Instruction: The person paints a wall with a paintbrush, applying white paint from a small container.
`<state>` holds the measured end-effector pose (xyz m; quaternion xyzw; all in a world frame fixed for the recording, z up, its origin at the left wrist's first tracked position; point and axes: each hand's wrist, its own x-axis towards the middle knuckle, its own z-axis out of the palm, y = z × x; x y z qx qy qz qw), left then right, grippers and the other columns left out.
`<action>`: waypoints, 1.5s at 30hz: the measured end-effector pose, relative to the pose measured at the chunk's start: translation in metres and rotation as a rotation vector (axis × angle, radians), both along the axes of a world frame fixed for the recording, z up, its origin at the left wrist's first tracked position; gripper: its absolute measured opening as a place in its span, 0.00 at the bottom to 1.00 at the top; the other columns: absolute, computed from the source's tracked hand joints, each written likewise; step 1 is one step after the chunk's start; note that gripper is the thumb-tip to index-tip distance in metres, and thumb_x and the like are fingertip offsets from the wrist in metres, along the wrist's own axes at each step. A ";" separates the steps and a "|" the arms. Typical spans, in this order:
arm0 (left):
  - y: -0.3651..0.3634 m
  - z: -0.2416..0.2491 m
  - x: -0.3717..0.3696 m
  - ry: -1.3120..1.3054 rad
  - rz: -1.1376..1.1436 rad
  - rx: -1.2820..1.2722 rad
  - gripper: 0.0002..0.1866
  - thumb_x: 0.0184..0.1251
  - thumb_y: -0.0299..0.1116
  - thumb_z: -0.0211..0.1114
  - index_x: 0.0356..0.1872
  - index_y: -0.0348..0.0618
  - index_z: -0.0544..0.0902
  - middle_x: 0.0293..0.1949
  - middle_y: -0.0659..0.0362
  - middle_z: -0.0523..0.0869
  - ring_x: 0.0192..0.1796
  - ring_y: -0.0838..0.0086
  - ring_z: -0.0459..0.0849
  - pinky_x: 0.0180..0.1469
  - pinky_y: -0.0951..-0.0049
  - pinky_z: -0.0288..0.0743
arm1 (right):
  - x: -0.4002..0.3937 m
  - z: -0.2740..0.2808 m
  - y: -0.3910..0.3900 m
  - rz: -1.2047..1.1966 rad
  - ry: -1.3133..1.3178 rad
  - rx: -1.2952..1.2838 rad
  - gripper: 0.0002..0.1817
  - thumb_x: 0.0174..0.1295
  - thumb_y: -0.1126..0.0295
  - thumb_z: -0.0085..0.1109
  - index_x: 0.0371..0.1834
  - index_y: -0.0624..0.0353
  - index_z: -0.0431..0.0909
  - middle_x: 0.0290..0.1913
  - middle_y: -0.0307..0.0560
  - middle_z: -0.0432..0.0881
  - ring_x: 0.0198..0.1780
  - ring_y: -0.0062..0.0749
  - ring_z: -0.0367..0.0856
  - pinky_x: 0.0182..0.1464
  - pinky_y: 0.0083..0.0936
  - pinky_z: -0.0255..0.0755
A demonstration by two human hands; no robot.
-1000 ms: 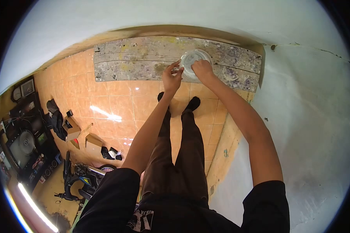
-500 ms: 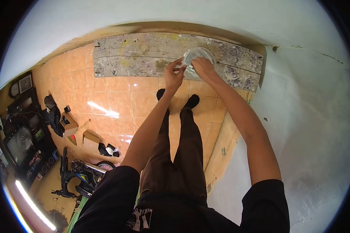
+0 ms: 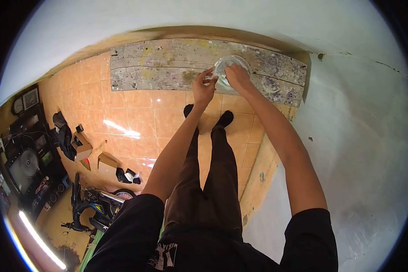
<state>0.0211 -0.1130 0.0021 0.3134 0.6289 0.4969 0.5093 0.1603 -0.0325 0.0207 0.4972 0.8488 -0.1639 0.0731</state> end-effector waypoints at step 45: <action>0.007 0.044 -0.004 0.215 -0.087 -0.003 0.19 0.64 0.28 0.70 0.57 0.40 0.83 0.48 0.52 0.83 0.40 0.71 0.88 0.27 0.73 0.86 | -0.002 -0.023 -0.011 -0.156 0.051 0.029 0.09 0.60 0.69 0.54 0.30 0.55 0.85 0.35 0.57 0.85 0.40 0.51 0.86 0.42 0.43 0.79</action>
